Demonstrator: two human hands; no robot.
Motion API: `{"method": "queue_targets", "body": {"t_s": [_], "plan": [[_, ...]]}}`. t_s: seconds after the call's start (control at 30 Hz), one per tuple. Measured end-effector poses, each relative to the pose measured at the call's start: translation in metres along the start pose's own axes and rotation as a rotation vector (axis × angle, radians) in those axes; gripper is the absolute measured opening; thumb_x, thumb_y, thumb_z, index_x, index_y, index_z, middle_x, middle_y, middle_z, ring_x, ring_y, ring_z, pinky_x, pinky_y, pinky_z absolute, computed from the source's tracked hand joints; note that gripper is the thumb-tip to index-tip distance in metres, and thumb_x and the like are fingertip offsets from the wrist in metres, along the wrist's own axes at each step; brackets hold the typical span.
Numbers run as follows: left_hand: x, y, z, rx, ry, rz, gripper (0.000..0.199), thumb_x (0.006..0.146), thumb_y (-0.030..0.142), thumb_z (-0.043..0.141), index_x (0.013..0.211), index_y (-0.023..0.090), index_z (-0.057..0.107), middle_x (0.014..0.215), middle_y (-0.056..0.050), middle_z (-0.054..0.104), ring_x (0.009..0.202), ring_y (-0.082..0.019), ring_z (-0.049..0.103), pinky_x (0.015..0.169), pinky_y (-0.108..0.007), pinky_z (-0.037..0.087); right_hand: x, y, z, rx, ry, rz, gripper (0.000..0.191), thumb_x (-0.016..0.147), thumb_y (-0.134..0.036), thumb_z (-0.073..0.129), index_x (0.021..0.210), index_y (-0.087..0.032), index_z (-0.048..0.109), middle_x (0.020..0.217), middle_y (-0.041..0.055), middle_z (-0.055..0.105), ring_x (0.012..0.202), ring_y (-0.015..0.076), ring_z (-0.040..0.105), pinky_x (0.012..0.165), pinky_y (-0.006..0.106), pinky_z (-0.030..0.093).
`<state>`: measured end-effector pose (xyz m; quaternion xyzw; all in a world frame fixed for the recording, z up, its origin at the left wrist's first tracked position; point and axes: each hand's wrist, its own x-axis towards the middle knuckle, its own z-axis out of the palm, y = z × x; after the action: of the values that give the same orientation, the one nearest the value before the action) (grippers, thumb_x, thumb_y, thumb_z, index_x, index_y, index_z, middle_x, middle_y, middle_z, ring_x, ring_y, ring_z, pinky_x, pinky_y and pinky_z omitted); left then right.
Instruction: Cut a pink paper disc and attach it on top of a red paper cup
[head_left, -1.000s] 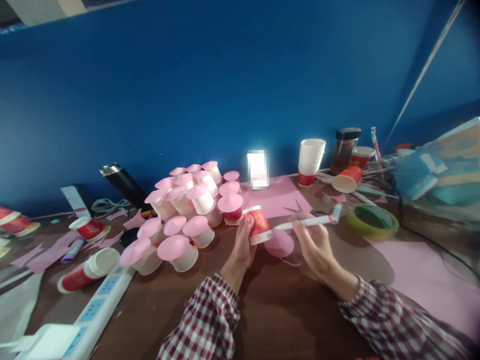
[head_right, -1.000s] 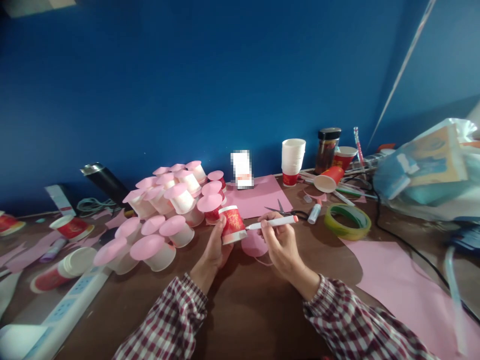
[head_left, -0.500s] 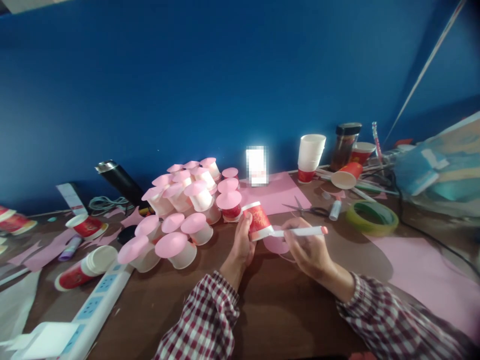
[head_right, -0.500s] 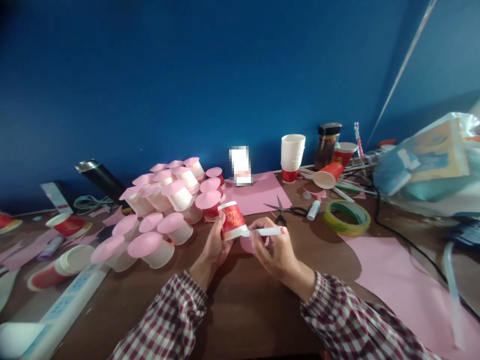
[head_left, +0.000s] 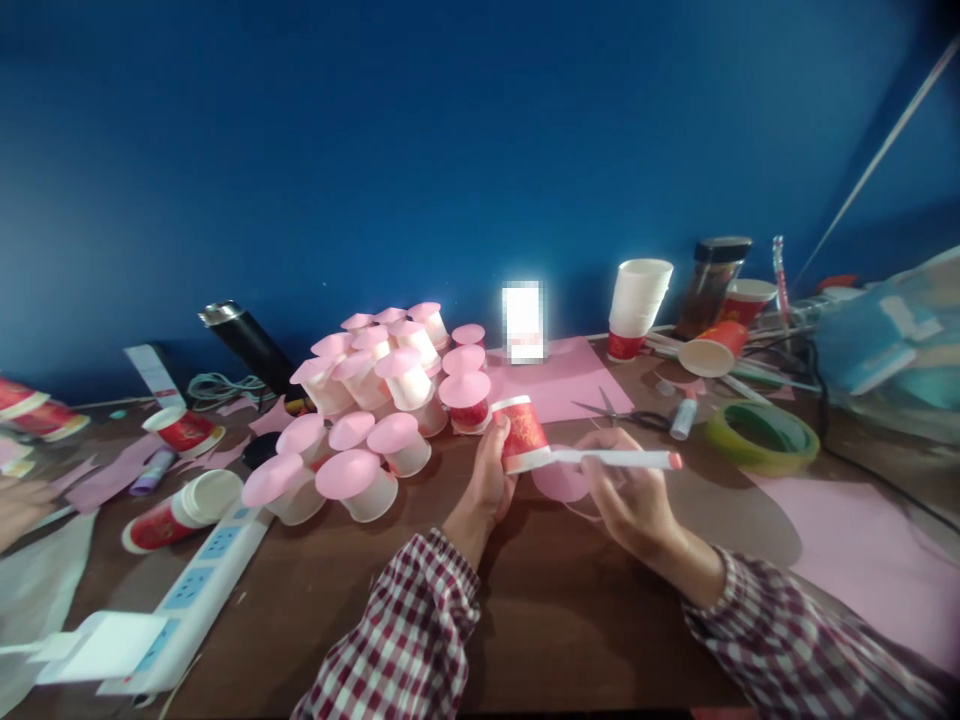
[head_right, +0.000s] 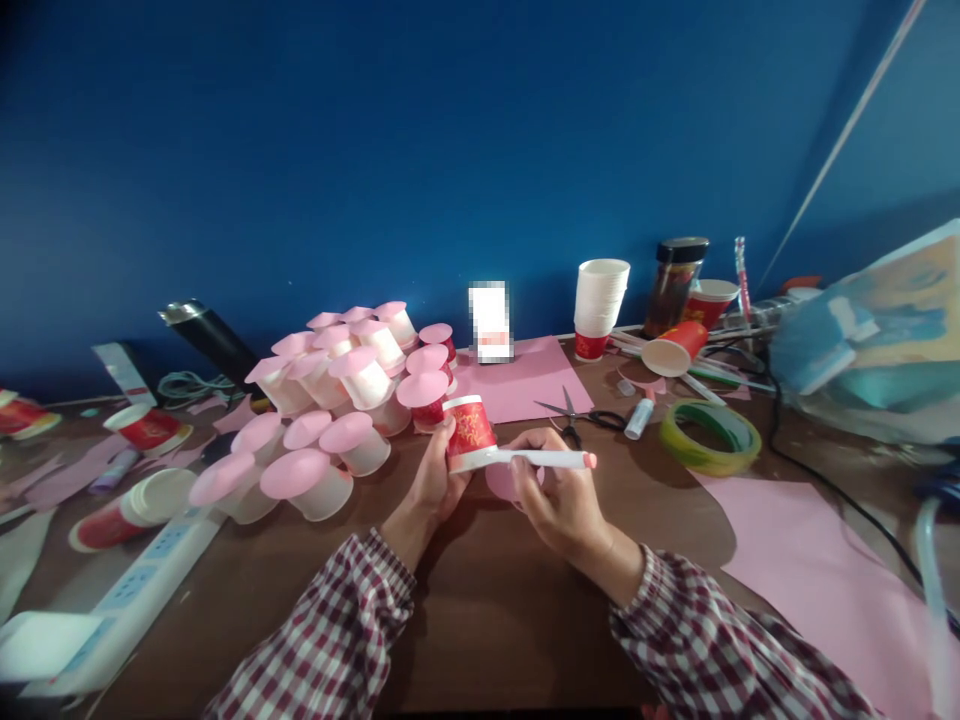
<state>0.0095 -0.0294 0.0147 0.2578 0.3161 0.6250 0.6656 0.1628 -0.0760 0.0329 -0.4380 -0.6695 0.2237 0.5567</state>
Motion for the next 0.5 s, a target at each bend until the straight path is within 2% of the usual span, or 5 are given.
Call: {"method": "queue_targets", "body": {"t_s": [0.17,0.3,0.5], "plan": [[-0.0012,-0.0029,0.0003,0.048,-0.035,0.032,0.027,0.079,0.04,0.068,0.09,0.018,0.06,0.082,0.001,0.061,0.075,-0.013,0.056,0.076,-0.028,0.046,0.0028,-0.0038,-0.0038,-0.104,-0.02,-0.082,0.008,0.091,-0.025,0.05,0.087,-0.02,0.056,0.069,0.0004,0.058,0.056,0.012,0.052,0.054,0.024,0.042],[-0.002,-0.0037,0.0017,0.072,-0.012,0.043,0.026,0.077,0.04,0.07,0.087,0.018,0.06,0.079,0.002,0.059,0.072,-0.012,0.055,0.072,-0.026,0.044,0.0024,-0.0053,-0.0028,-0.153,-0.053,-0.12,0.009,0.091,-0.025,0.05,0.09,-0.02,0.056,0.07,0.0008,0.06,0.053,0.0119,0.051,0.052,0.026,0.042],[-0.0026,-0.0041,0.0032,0.094,0.002,0.064,0.029,0.076,0.043,0.07,0.087,0.018,0.06,0.075,0.003,0.058,0.068,-0.012,0.053,0.07,-0.026,0.042,0.0021,-0.0076,-0.0018,-0.163,-0.063,-0.184,0.008,0.09,-0.024,0.049,0.091,-0.021,0.057,0.081,0.0048,0.066,0.068,0.0162,0.061,0.06,0.027,0.047]]}}
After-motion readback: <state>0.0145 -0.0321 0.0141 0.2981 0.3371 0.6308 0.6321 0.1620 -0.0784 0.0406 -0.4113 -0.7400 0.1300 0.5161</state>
